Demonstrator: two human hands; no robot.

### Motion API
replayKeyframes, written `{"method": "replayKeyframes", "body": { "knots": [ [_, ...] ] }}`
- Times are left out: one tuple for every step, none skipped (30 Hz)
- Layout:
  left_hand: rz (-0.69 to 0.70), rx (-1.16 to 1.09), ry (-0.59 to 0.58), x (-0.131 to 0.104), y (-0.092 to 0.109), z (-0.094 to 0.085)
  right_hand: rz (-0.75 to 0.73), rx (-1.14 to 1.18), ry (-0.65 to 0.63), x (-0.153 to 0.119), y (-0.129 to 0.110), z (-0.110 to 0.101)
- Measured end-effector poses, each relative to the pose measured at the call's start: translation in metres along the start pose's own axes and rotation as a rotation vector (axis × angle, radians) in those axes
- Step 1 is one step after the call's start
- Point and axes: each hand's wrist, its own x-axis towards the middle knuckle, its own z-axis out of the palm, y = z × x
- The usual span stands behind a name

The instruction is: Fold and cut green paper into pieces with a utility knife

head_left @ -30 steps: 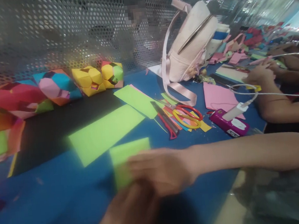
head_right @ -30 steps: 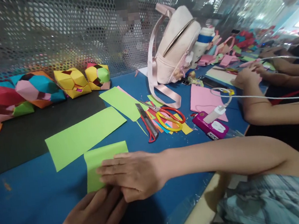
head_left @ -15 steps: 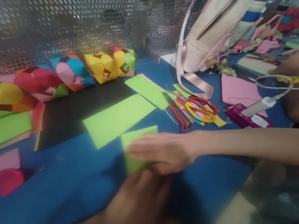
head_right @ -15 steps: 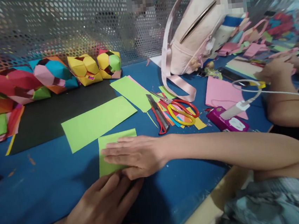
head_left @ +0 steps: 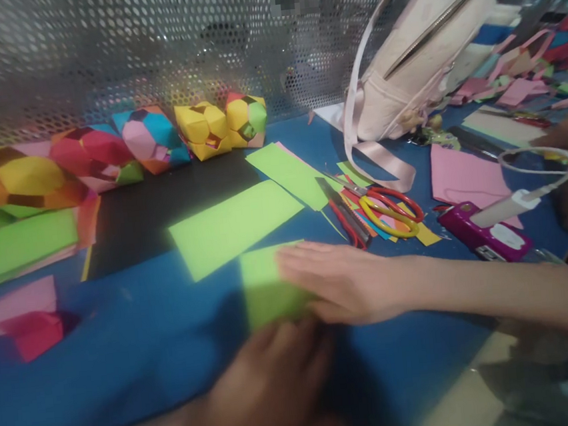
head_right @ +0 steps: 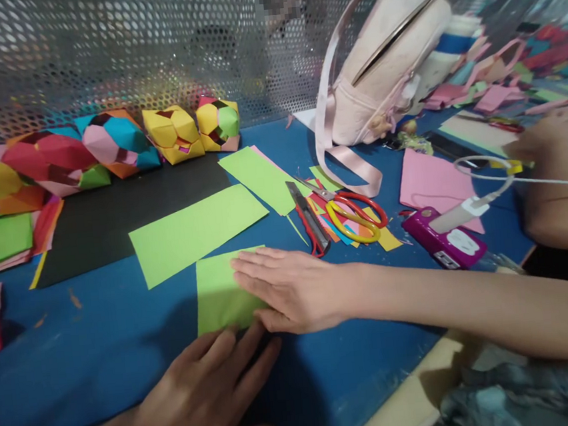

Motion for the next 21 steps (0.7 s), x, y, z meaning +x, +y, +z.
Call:
{"method": "replayKeyframes", "body": {
  "knots": [
    [0.003, -0.003, -0.002, 0.000, -0.001, 0.001, 0.021, -0.015, 0.016, 0.002, -0.003, 0.000],
    [0.006, -0.008, 0.003, 0.000, -0.001, 0.001, 0.027, -0.030, 0.033, 0.005, -0.007, 0.000],
    [0.008, -0.010, 0.008, 0.000, -0.002, 0.001, 0.020, -0.045, 0.048, 0.011, -0.009, 0.001],
    [0.009, -0.009, 0.009, 0.001, -0.002, 0.001, 0.005, -0.061, 0.062, 0.018, -0.011, 0.001],
    [0.010, -0.005, 0.011, 0.001, -0.002, 0.001, -0.013, -0.078, 0.073, 0.025, -0.012, 0.002],
    [0.007, 0.002, 0.012, 0.001, -0.002, 0.000, -0.030, -0.095, 0.080, 0.032, -0.012, 0.002],
    [-0.008, 0.010, 0.012, 0.002, -0.001, 0.000, -0.048, -0.110, 0.084, 0.038, -0.011, 0.002],
    [-0.017, 0.014, 0.008, 0.002, -0.001, -0.001, -0.063, -0.124, 0.084, 0.043, -0.009, 0.002],
    [-0.022, 0.013, 0.005, 0.001, 0.000, -0.001, -0.077, -0.137, 0.078, 0.046, -0.006, 0.003],
    [-0.029, 0.009, 0.000, 0.001, 0.000, -0.001, -0.089, -0.150, 0.069, 0.046, -0.003, 0.003],
    [-0.029, 0.002, -0.010, 0.000, 0.000, -0.001, -0.093, -0.163, 0.060, 0.043, 0.001, 0.004],
    [-0.022, -0.005, -0.030, 0.000, 0.000, -0.001, -0.087, -0.177, 0.054, 0.039, 0.005, 0.005],
    [-0.013, -0.009, -0.046, 0.000, 0.000, -0.001, -0.071, -0.194, 0.050, 0.032, 0.010, 0.006],
    [-0.010, -0.010, -0.057, 0.000, 0.000, -0.001, -0.040, -0.213, 0.052, 0.023, 0.015, 0.007],
    [-0.006, -0.006, -0.060, 0.000, -0.001, 0.000, -0.011, -0.234, 0.047, 0.014, 0.021, 0.007],
    [0.004, 0.000, -0.059, 0.000, -0.002, 0.000, 0.020, -0.254, 0.047, 0.004, 0.025, 0.007],
    [0.013, 0.007, -0.055, 0.000, -0.002, 0.000, 0.054, -0.269, 0.060, -0.005, 0.030, 0.006],
    [0.021, 0.013, -0.048, 0.000, -0.002, 0.000, 0.084, -0.282, 0.074, -0.013, 0.033, 0.004],
    [0.026, 0.019, -0.039, -0.001, -0.003, 0.000, 0.109, -0.294, 0.091, -0.019, 0.034, 0.003],
    [0.030, 0.022, -0.036, -0.001, -0.003, 0.000, 0.132, -0.306, 0.111, -0.024, 0.034, 0.001],
    [0.029, 0.026, -0.029, -0.001, -0.003, 0.000, 0.151, -0.317, 0.135, -0.026, 0.031, -0.001]
  ]
}}
